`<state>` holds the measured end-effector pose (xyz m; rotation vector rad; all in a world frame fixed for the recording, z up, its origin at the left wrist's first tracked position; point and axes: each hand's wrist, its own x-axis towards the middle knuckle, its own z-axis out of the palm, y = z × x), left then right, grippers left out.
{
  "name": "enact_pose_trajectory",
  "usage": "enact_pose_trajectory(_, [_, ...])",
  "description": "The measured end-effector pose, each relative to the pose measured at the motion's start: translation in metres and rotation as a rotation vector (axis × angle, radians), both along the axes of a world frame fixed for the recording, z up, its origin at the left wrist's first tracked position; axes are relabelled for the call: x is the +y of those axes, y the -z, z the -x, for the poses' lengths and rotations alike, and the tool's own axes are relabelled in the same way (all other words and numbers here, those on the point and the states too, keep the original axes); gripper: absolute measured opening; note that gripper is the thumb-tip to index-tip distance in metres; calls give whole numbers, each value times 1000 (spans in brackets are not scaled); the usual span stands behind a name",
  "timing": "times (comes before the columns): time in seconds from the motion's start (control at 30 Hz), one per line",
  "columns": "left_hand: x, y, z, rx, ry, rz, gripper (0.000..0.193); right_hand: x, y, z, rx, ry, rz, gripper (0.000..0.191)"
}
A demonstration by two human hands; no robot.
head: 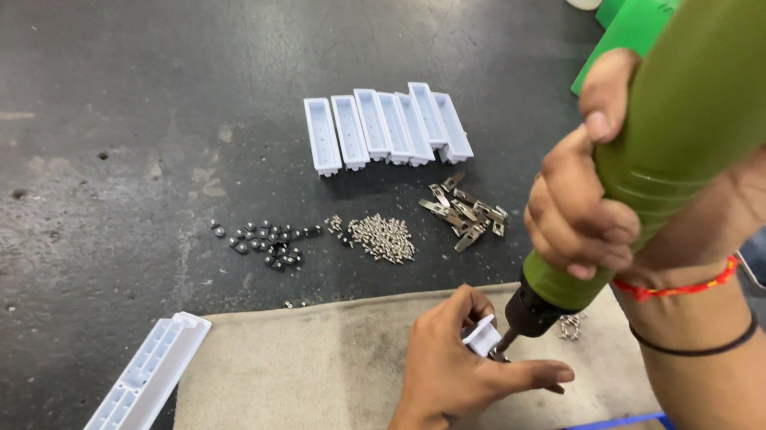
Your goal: The person assembles a small white plastic electrical component by inserting metal brackets and screws. They use a green power drill to drive screws and red pliers to adjust the metal parts. The person repeats this process for multiple units, placing finished assemblies aside.
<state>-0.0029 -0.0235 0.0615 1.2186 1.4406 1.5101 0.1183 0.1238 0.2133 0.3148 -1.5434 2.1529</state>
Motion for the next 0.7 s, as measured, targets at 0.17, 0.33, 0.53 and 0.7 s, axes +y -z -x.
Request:
enact_pose_trajectory(0.17, [1,7,1,-34,-14,-24,70,4,-14,-12,60,209,-145,50])
enact_pose_trajectory(0.33, [5,17,6,-295,-19,-40,70,-4,-16,-36,86,720,-362,39])
enact_pose_trajectory(0.53, [0,25,9,-182,-54,-152,75,-32,11,-51,-3,810,-298,37])
enact_pose_trajectory(0.7, [5,31,11,93,-64,-285,49,-53,28,-46,153,805,-121,25])
